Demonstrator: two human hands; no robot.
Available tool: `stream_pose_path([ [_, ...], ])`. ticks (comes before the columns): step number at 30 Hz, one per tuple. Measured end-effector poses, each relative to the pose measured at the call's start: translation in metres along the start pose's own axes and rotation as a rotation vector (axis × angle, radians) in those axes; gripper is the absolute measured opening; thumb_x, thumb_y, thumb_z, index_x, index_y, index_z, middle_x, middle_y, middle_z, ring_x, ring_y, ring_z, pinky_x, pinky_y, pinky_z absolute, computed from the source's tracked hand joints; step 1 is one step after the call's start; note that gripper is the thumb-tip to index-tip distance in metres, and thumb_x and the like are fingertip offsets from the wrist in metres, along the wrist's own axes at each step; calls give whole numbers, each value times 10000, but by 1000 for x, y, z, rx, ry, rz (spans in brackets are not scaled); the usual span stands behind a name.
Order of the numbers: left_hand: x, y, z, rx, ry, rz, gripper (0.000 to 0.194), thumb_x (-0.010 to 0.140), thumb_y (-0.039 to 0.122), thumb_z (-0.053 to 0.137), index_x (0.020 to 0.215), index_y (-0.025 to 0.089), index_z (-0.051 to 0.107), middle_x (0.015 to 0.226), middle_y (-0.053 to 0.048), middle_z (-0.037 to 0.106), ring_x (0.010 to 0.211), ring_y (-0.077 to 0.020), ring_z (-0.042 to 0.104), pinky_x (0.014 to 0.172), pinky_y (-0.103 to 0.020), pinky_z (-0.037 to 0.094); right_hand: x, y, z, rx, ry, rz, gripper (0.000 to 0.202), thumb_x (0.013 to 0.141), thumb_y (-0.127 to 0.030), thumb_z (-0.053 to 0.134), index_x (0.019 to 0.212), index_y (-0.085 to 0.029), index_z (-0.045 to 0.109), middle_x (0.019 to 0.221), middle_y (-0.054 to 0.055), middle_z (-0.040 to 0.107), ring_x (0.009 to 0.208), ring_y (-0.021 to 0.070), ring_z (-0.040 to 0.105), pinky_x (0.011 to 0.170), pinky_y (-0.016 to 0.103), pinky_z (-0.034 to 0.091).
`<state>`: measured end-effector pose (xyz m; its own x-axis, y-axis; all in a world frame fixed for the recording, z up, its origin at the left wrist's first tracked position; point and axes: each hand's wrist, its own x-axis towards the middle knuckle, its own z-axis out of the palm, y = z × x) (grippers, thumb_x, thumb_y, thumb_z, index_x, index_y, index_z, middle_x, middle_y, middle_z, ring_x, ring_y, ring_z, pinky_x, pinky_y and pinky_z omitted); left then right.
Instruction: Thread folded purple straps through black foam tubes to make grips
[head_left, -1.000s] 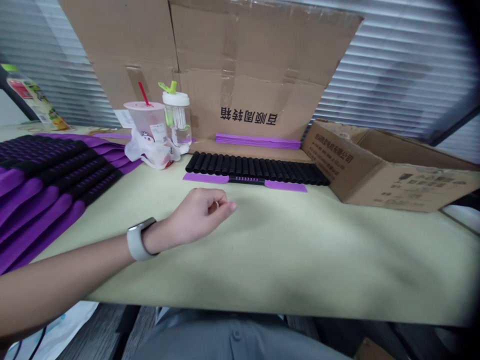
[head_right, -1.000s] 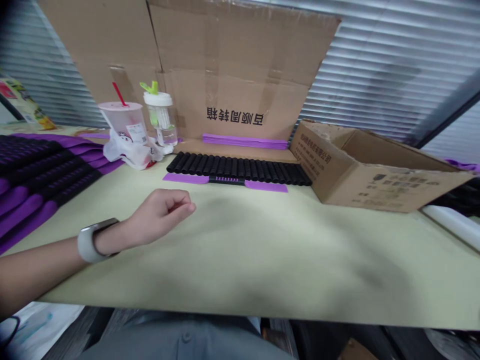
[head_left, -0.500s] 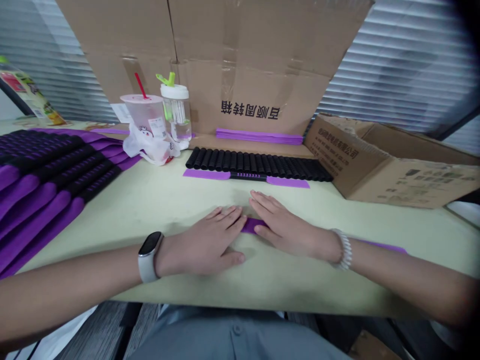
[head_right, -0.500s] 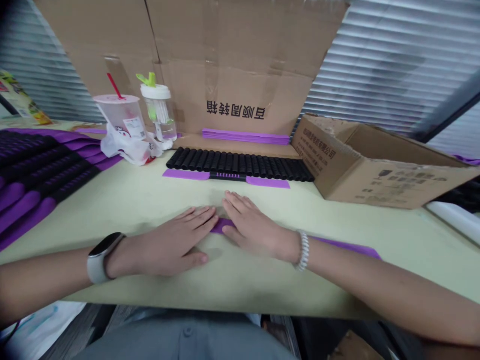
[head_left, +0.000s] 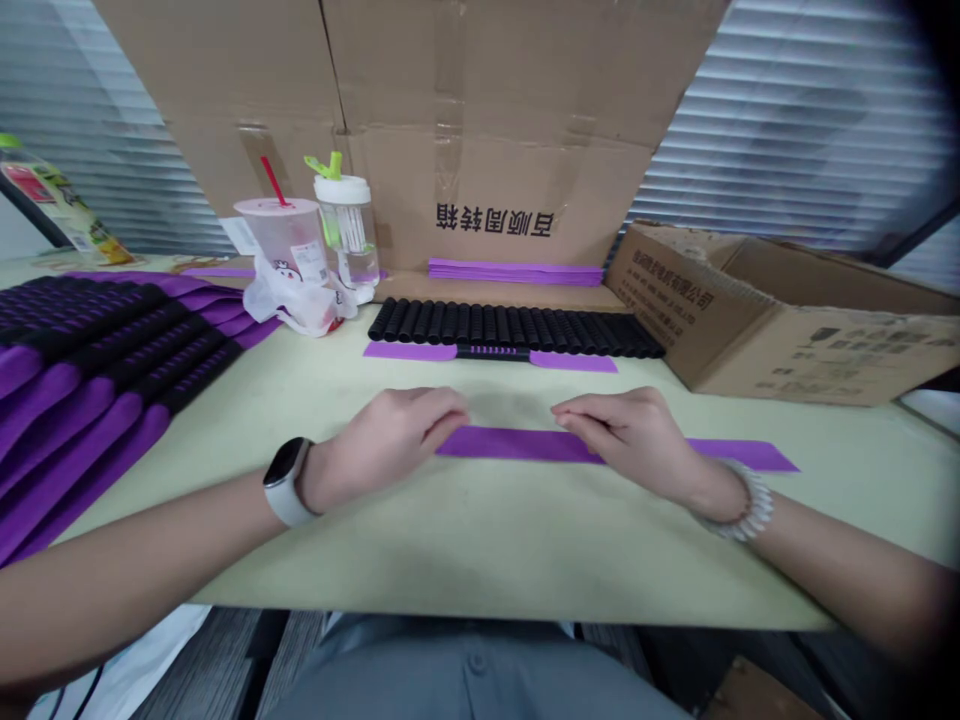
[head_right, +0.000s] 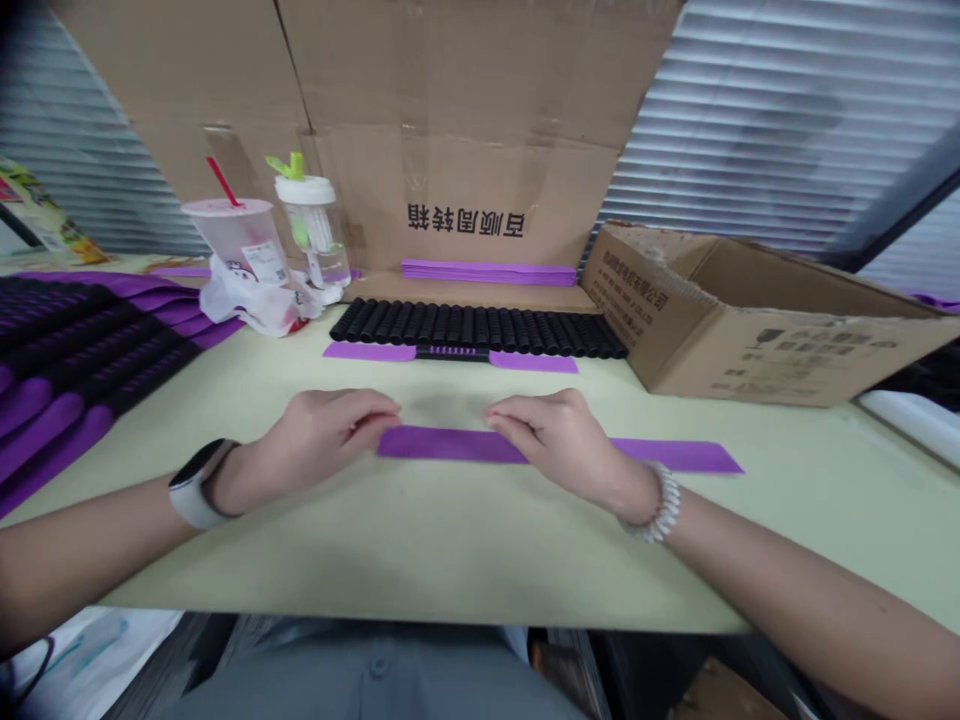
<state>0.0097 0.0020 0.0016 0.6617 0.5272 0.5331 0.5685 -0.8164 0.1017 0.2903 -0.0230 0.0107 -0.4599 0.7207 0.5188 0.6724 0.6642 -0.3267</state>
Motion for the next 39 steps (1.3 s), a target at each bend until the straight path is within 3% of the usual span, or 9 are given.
stream_pose_path([
  [3, 5, 1, -3, 189, -45, 190, 359, 978, 364, 424, 748, 164, 615, 559, 6, 617, 446, -123, 545, 463, -240, 386, 6, -4, 0, -65, -39, -95, 471, 960, -398, 478, 555, -183, 585, 434, -37, 495, 381, 71, 406, 438, 245, 309],
  [5, 6, 5, -2, 274, -40, 241, 405, 956, 394, 446, 660, 159, 592, 482, 1, 563, 386, -126, 484, 438, -250, 345, 10, -8, 7, -104, -70, -138, 568, 974, -417, 432, 462, -174, 472, 384, -44, 372, 365, 66, 312, 439, 262, 235],
  [7, 6, 9, 0, 286, -53, 227, 422, 925, 427, 473, 618, 159, 582, 470, -11, 551, 396, -143, 483, 466, -278, 387, 15, -11, 16, -147, -125, -146, 572, 976, -424, 410, 467, -169, 472, 400, -37, 367, 389, 73, 316, 464, 270, 222],
  [10, 7, 13, 2, 226, -127, 139, 337, 891, 398, 514, 687, 154, 628, 576, -32, 605, 549, -177, 567, 715, -390, 500, 22, -16, 30, -173, -239, -144, 463, 958, -396, 460, 577, -164, 587, 497, -13, 489, 473, 97, 420, 511, 267, 282],
  [13, 6, 15, 3, 137, -228, 25, 206, 882, 311, 540, 859, 163, 681, 792, -60, 653, 818, -223, 611, 881, -435, 467, 27, -20, 39, -110, -312, -170, 245, 929, -277, 526, 794, -147, 683, 720, 37, 616, 660, 135, 543, 630, 262, 403],
  [18, 3, 12, 9, -33, -339, -56, 228, 936, 245, 483, 1011, 176, 687, 973, -79, 646, 932, -216, 603, 884, -394, 480, 30, -20, 44, -16, -393, -181, 158, 894, -154, 555, 955, -132, 699, 859, 70, 621, 819, 175, 574, 796, 313, 470],
  [24, 1, 9, 10, -160, -293, -126, 200, 876, 173, 544, 1045, 167, 651, 974, -63, 629, 941, -203, 588, 871, -347, 488, 33, -20, 45, 28, -394, -143, 148, 879, -156, 589, 971, -122, 700, 899, 78, 615, 870, 184, 569, 853, 335, 466],
  [34, -1, 11, 19, -153, -242, -175, 128, 874, 187, 558, 916, 167, 677, 809, -38, 611, 811, -189, 578, 767, -324, 488, 44, -25, 44, -11, -476, -109, 123, 875, -149, 584, 882, -118, 703, 808, 58, 596, 775, 168, 543, 762, 309, 441],
  [39, 1, 10, 17, -182, -270, -170, 133, 866, 177, 564, 941, 171, 673, 855, -40, 612, 811, -184, 574, 759, -320, 476, 48, -29, 45, -41, -508, -115, 115, 862, -120, 574, 863, -121, 689, 804, 54, 586, 756, 163, 524, 750, 307, 429],
])
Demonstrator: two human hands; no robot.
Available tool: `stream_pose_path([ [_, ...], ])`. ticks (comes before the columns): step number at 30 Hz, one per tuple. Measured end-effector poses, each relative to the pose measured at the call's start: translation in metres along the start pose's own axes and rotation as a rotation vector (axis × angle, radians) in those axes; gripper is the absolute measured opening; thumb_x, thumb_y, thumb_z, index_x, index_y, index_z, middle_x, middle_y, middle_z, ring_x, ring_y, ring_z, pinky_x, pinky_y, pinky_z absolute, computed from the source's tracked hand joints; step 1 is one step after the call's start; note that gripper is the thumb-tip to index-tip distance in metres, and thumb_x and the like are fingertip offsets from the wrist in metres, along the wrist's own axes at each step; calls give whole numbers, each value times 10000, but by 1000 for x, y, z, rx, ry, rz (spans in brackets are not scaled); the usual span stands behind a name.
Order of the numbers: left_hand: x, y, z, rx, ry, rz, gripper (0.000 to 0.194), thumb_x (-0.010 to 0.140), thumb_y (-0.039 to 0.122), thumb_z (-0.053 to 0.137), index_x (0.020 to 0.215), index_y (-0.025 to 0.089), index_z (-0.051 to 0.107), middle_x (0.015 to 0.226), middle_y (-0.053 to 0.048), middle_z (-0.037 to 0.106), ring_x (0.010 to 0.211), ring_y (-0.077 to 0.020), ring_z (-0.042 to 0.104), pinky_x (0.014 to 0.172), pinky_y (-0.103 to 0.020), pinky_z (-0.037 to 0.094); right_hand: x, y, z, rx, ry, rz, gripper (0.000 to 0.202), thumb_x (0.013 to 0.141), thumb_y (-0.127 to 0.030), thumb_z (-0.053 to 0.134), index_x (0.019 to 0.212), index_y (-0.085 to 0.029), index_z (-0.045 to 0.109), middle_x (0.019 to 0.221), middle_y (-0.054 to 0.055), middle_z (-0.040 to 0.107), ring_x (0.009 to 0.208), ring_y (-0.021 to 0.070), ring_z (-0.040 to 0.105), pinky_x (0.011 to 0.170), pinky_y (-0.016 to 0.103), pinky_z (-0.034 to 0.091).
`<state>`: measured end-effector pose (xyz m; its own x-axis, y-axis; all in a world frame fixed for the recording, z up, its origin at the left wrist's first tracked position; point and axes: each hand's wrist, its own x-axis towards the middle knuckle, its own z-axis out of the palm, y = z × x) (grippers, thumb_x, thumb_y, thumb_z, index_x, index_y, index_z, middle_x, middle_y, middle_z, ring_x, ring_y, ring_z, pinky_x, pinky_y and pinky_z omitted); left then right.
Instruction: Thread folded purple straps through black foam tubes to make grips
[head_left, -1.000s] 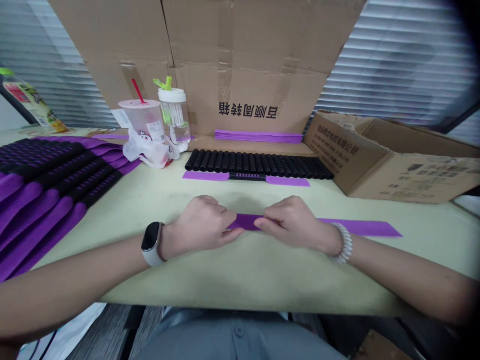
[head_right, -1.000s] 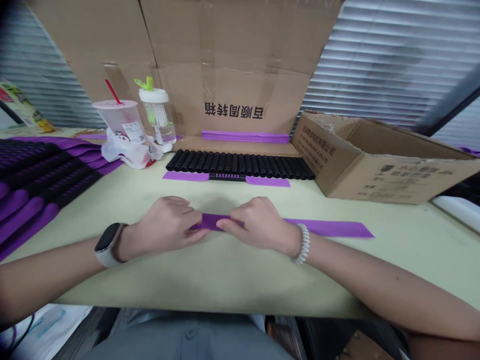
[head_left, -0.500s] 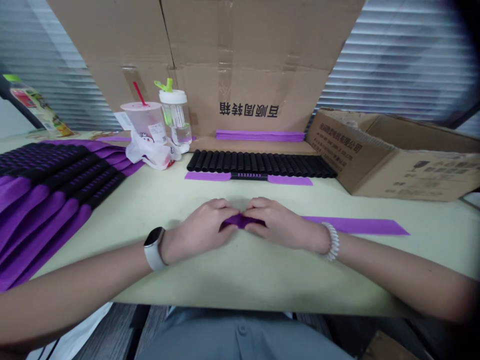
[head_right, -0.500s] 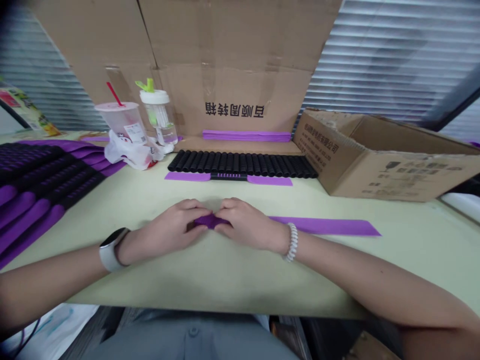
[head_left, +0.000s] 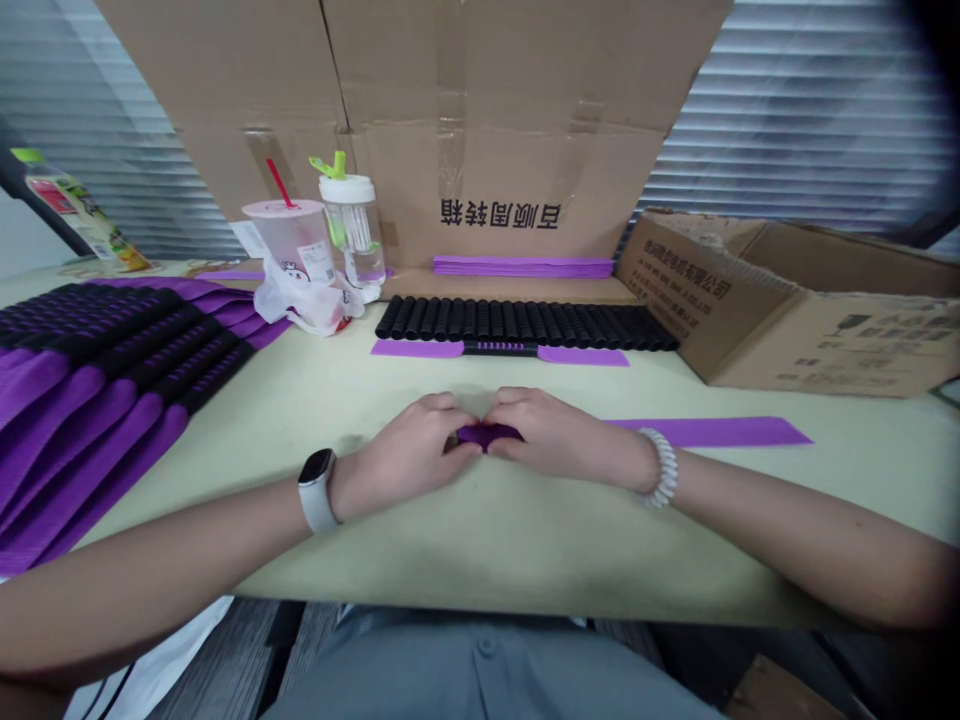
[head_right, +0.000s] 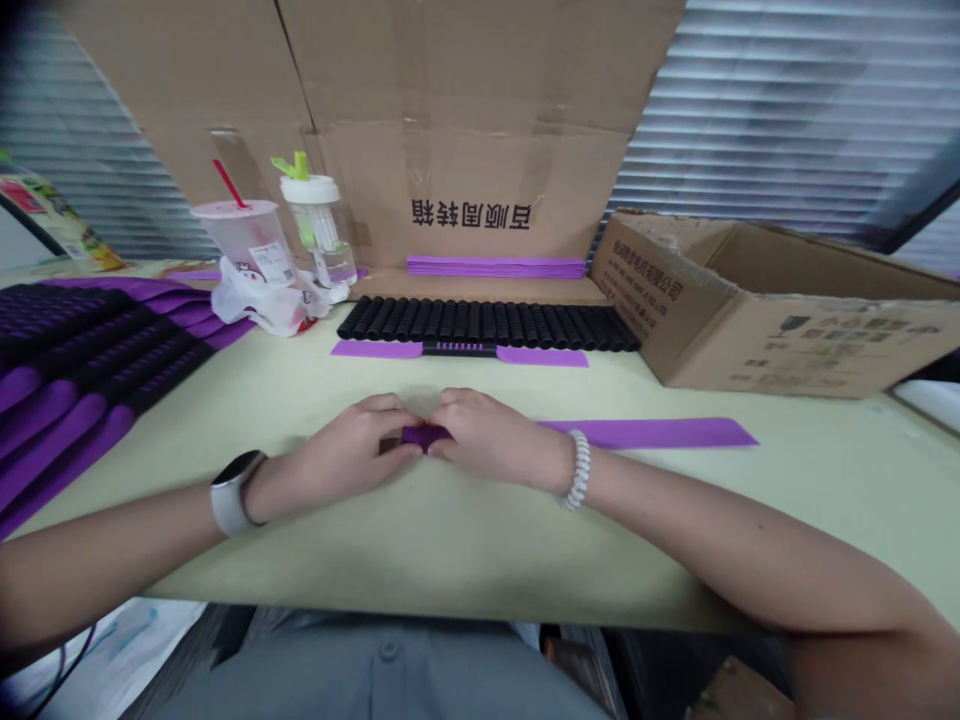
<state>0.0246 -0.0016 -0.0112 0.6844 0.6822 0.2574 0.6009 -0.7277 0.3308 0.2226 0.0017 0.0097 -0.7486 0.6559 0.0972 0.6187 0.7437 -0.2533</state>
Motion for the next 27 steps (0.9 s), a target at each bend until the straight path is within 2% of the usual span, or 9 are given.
stream_pose_path([
  [7, 1, -6, -8, -3, -64, 18, 131, 877, 212, 548, 904, 179, 671, 807, -32, 590, 782, -180, 567, 722, -314, 453, -5, 2, 5, -39, 26, -7, 123, 875, -129, 567, 802, -118, 666, 770, 52, 564, 737, 161, 501, 725, 304, 418],
  [19, 2, -8, -6, -25, -64, 16, 150, 884, 250, 555, 910, 181, 685, 791, -29, 573, 749, -169, 553, 685, -299, 430, -6, 5, 9, -10, 100, -46, 93, 860, -107, 587, 815, -110, 669, 772, 47, 548, 735, 159, 491, 724, 302, 419],
  [27, 3, -6, -6, -32, -58, 22, 146, 884, 243, 547, 898, 187, 681, 785, -25, 578, 733, -165, 555, 668, -293, 438, -7, 5, 12, -10, 89, -24, 106, 872, -118, 579, 845, -118, 682, 812, 62, 587, 763, 166, 515, 736, 307, 428],
])
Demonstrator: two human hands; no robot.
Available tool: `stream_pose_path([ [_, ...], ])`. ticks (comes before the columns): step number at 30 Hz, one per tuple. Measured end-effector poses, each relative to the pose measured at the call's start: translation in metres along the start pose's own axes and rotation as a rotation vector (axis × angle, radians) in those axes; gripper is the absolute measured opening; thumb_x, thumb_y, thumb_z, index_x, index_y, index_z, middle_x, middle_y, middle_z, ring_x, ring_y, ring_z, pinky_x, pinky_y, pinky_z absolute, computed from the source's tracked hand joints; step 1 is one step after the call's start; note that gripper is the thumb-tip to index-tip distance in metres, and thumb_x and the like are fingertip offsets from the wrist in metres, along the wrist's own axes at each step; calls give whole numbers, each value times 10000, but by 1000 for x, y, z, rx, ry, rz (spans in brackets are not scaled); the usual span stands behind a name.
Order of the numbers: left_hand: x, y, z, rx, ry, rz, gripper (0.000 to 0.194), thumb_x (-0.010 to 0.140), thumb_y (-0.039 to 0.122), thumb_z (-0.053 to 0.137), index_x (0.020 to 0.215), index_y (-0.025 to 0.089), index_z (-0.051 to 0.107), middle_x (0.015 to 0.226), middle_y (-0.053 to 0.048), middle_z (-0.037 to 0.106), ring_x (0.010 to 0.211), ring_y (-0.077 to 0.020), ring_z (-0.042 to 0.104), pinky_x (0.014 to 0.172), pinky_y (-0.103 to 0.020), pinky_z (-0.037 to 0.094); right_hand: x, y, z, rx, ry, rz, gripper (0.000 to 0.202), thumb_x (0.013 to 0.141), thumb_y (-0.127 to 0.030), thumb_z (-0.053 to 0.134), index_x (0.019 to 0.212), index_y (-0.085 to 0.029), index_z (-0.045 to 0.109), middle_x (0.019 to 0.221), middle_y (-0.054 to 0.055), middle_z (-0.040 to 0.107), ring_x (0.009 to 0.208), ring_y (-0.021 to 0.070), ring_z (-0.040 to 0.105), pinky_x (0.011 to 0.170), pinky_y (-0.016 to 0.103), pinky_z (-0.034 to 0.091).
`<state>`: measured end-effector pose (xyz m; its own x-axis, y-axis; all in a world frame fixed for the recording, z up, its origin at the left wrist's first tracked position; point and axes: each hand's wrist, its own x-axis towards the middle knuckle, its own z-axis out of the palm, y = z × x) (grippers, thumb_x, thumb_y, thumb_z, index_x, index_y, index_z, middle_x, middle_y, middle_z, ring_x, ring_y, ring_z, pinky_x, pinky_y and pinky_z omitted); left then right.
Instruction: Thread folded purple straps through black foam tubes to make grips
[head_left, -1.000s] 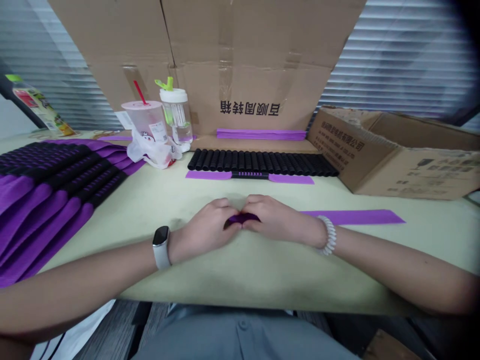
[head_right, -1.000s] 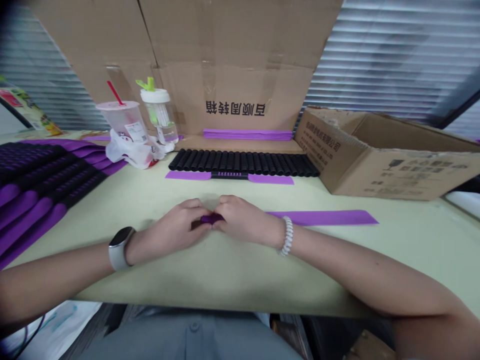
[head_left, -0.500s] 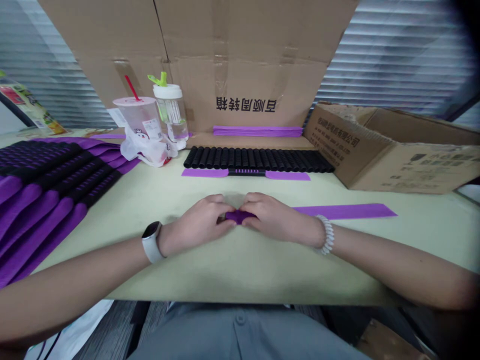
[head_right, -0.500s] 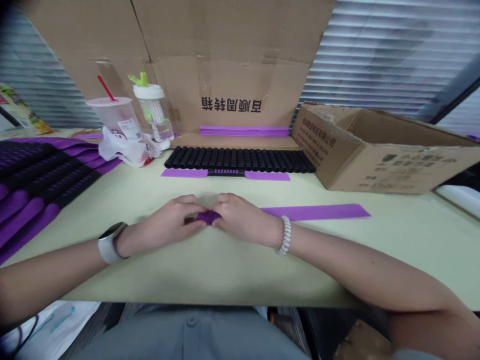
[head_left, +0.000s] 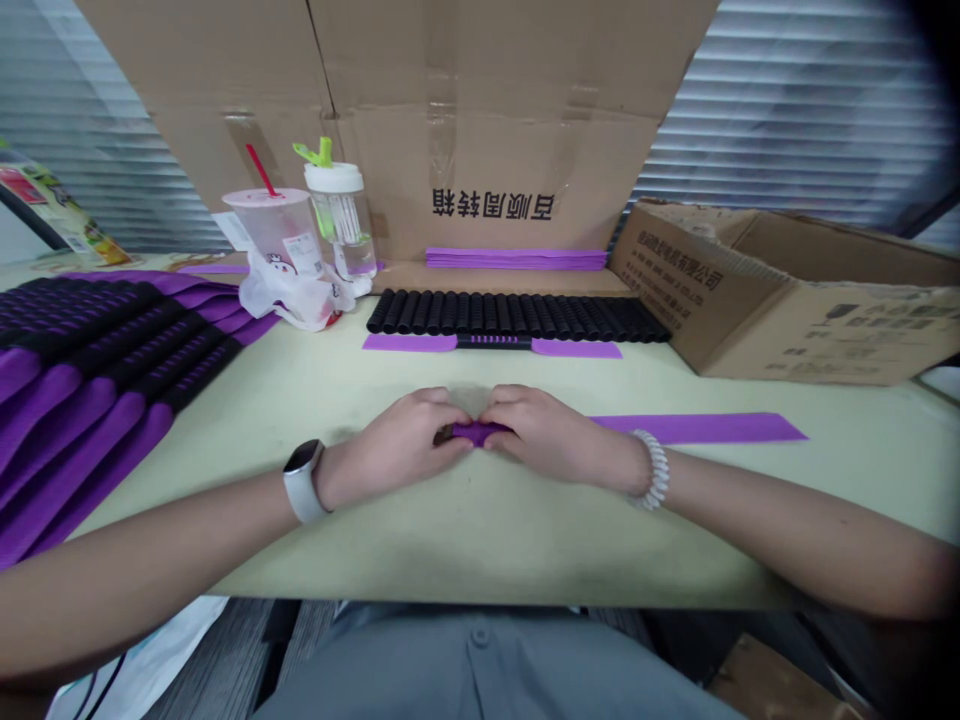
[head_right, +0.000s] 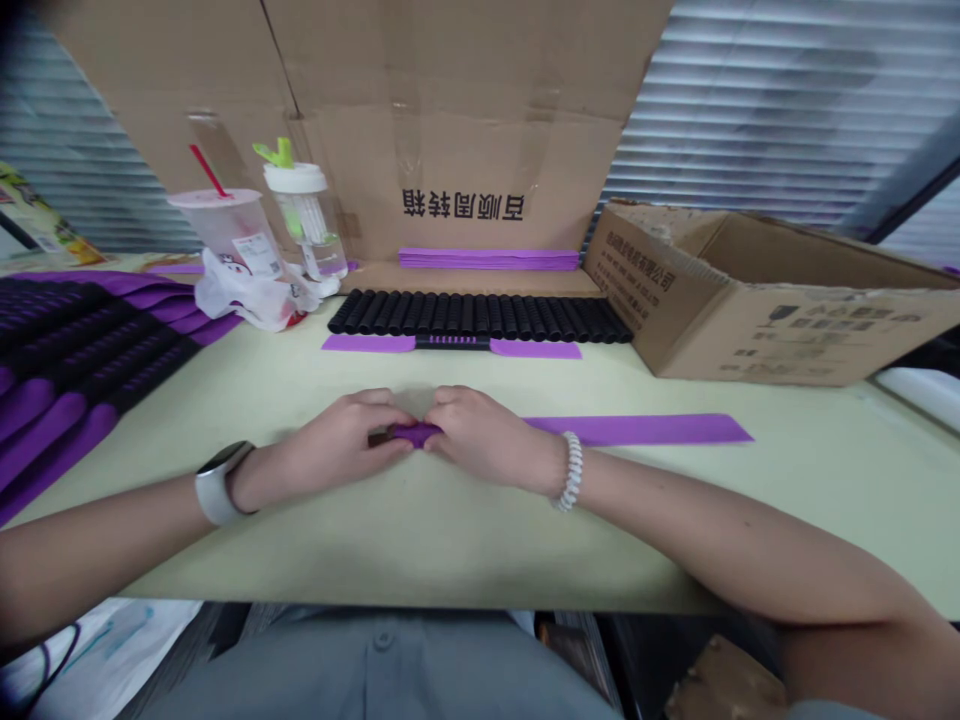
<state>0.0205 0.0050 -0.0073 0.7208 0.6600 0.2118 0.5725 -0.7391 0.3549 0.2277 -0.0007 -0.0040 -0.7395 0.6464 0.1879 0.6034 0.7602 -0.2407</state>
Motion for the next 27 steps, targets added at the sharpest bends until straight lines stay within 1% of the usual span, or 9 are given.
stream_pose_path([
  [4, 0, 0, 0, 5, -2, 6, 153, 894, 254, 539, 901, 195, 680, 787, -23, 584, 736, -164, 561, 672, -295, 448, 0, -2, 0, -16, -5, -16, 130, 887, -130, 565, 842, -116, 686, 805, 65, 597, 766, 169, 523, 739, 313, 435],
  [12, -1, 0, 2, 5, 15, -1, 149, 891, 239, 558, 828, 189, 683, 735, -7, 572, 666, -137, 549, 619, -270, 432, 0, -5, -1, 12, -10, -3, 154, 889, -112, 562, 808, -114, 693, 795, 66, 632, 756, 164, 548, 756, 324, 452],
  [16, -1, -1, 4, -2, 19, 2, 160, 896, 248, 557, 814, 191, 682, 734, -7, 582, 669, -138, 556, 624, -269, 435, -1, -6, 1, 2, -3, -19, 149, 887, -103, 563, 822, -105, 698, 825, 77, 648, 793, 171, 570, 788, 326, 458],
  [19, -1, -1, 4, 5, 22, 7, 163, 904, 253, 547, 838, 192, 682, 757, -13, 594, 709, -149, 571, 665, -279, 452, -1, -6, 1, -2, -1, -14, 150, 889, -112, 562, 827, -112, 698, 816, 69, 641, 789, 171, 565, 788, 326, 455],
  [21, -2, -1, 2, 24, 17, 14, 159, 906, 255, 541, 893, 187, 684, 810, -27, 613, 767, -167, 583, 713, -298, 465, -2, -5, 0, 4, 7, 5, 144, 891, -134, 566, 830, -119, 694, 806, 60, 622, 774, 166, 552, 770, 320, 452],
  [24, -3, -2, -6, 71, -5, -8, 181, 899, 256, 537, 983, 188, 682, 884, -48, 634, 838, -193, 593, 778, -334, 473, -5, -2, -4, 28, 8, 33, 117, 886, -168, 582, 857, -130, 689, 821, 55, 596, 781, 165, 541, 761, 314, 448],
  [27, -3, -4, -13, 111, -12, -56, 200, 877, 244, 542, 1018, 197, 676, 931, -55, 648, 877, -211, 601, 820, -363, 473, -10, 2, -8, 53, -12, 79, 115, 872, -167, 599, 925, -138, 698, 868, 62, 603, 818, 172, 550, 790, 319, 446],
])
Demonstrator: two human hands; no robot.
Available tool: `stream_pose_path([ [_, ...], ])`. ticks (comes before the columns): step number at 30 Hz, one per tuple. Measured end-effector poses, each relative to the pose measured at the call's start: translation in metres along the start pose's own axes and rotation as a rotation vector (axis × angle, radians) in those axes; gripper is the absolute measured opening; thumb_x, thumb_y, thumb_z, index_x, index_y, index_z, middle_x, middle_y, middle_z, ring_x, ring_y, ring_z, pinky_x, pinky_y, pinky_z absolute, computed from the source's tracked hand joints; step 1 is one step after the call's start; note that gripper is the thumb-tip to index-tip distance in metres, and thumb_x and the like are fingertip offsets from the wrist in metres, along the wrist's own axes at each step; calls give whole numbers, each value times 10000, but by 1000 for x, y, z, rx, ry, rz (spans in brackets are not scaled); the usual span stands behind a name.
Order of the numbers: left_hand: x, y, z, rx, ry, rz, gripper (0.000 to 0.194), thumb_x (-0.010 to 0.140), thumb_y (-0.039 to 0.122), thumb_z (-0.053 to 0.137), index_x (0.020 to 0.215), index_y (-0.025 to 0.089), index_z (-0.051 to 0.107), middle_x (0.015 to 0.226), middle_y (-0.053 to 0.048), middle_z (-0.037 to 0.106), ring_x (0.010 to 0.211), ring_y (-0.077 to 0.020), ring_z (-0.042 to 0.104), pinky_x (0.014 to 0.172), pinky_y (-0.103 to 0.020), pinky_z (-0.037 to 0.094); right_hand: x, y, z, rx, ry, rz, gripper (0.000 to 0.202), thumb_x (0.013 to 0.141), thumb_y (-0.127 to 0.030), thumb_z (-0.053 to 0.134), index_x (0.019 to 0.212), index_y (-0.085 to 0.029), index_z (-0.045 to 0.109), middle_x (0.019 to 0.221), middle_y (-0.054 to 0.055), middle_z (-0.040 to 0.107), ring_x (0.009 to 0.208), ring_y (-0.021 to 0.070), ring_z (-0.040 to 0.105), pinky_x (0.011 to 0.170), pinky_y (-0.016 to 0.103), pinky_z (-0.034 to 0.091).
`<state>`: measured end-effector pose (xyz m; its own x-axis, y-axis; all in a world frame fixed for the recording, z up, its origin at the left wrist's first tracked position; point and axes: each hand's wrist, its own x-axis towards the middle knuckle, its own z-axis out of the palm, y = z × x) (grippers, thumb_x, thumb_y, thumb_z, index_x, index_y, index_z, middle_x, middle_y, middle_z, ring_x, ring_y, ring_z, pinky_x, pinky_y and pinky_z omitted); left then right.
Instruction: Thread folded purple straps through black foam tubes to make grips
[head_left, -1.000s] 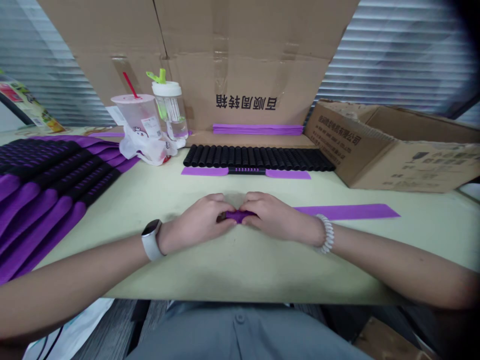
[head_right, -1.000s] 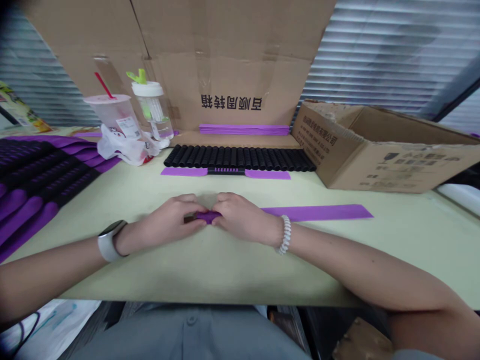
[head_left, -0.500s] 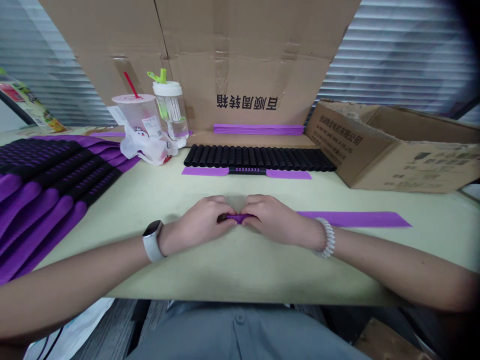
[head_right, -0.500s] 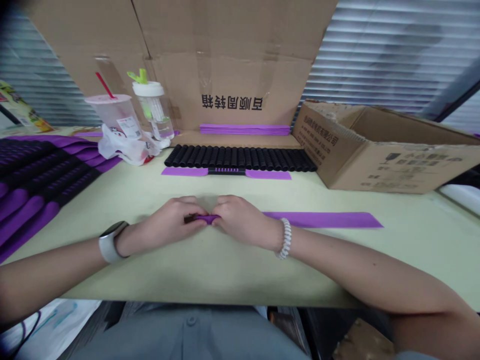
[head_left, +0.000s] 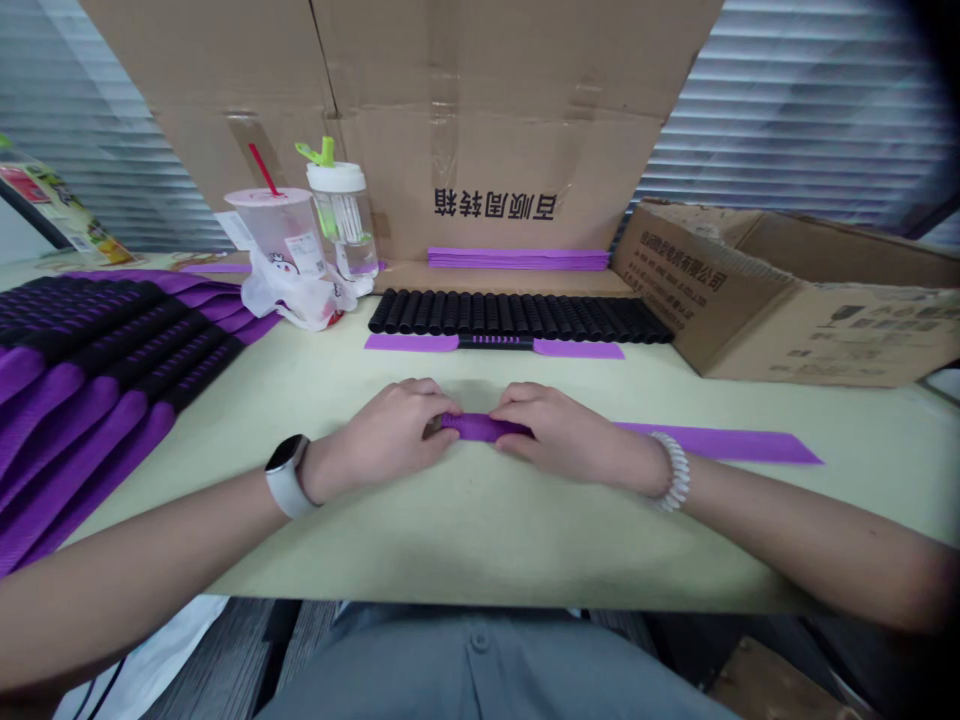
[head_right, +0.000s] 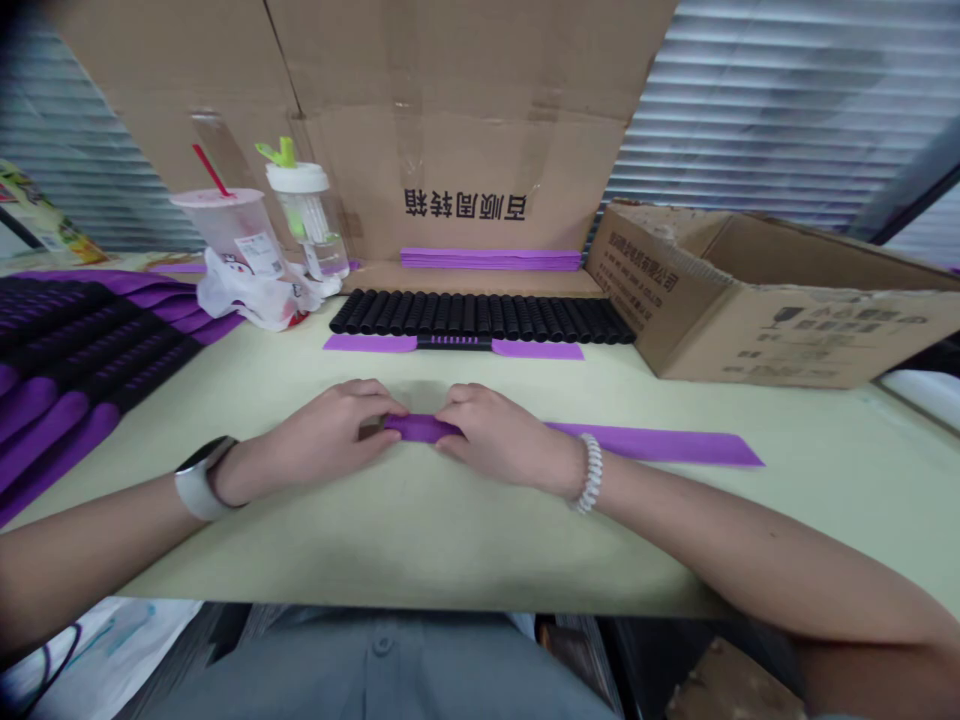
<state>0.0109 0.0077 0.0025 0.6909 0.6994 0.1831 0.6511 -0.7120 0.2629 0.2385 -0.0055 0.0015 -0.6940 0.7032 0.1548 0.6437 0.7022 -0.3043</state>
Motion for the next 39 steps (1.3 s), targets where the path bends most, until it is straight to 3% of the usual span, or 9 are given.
stream_pose_path([
  [10, -1, -1, 9, -4, 15, 61, 214, 921, 229, 502, 1057, 198, 663, 914, -49, 614, 852, -181, 581, 798, -323, 471, 0, 3, -1, 9, -12, 31, 167, 854, -116, 595, 976, -130, 708, 896, 78, 625, 852, 187, 563, 816, 332, 449],
  [24, -1, 3, 9, 13, 30, 87, 157, 903, 193, 489, 928, 167, 642, 877, -51, 634, 837, -201, 577, 779, -353, 468, 1, 0, 0, -17, 12, 0, 126, 856, -102, 545, 893, -143, 658, 860, 64, 615, 833, 185, 548, 781, 321, 428],
  [26, -1, 4, 8, 25, 27, 85, 143, 902, 190, 497, 946, 173, 632, 891, -50, 641, 850, -209, 585, 796, -368, 465, 0, 0, 0, -3, 27, 47, 122, 848, -132, 567, 954, -146, 624, 905, 69, 621, 842, 189, 556, 770, 316, 429],
  [30, -1, 4, 5, 61, 94, 46, 107, 867, 190, 558, 957, 162, 611, 897, -55, 635, 862, -221, 581, 805, -376, 460, -1, 0, 1, 32, 77, 124, 305, 828, -160, 619, 1124, -154, 549, 968, 56, 652, 810, 176, 581, 713, 286, 421],
  [34, -2, 1, 4, 136, 176, 50, 91, 848, 147, 557, 924, 154, 606, 863, -53, 619, 826, -216, 568, 767, -361, 455, -1, 3, 1, -230, 116, -39, 135, 878, -85, 509, 932, -148, 616, 843, 55, 636, 773, 177, 557, 710, 302, 400],
  [39, -3, -1, 4, 151, 35, 138, 176, 901, 134, 483, 959, 173, 645, 900, -49, 639, 849, -200, 592, 789, -344, 457, -3, 3, 1, -485, 18, -171, 187, 904, -105, 481, 804, -139, 635, 784, 73, 615, 773, 201, 553, 722, 338, 405],
])
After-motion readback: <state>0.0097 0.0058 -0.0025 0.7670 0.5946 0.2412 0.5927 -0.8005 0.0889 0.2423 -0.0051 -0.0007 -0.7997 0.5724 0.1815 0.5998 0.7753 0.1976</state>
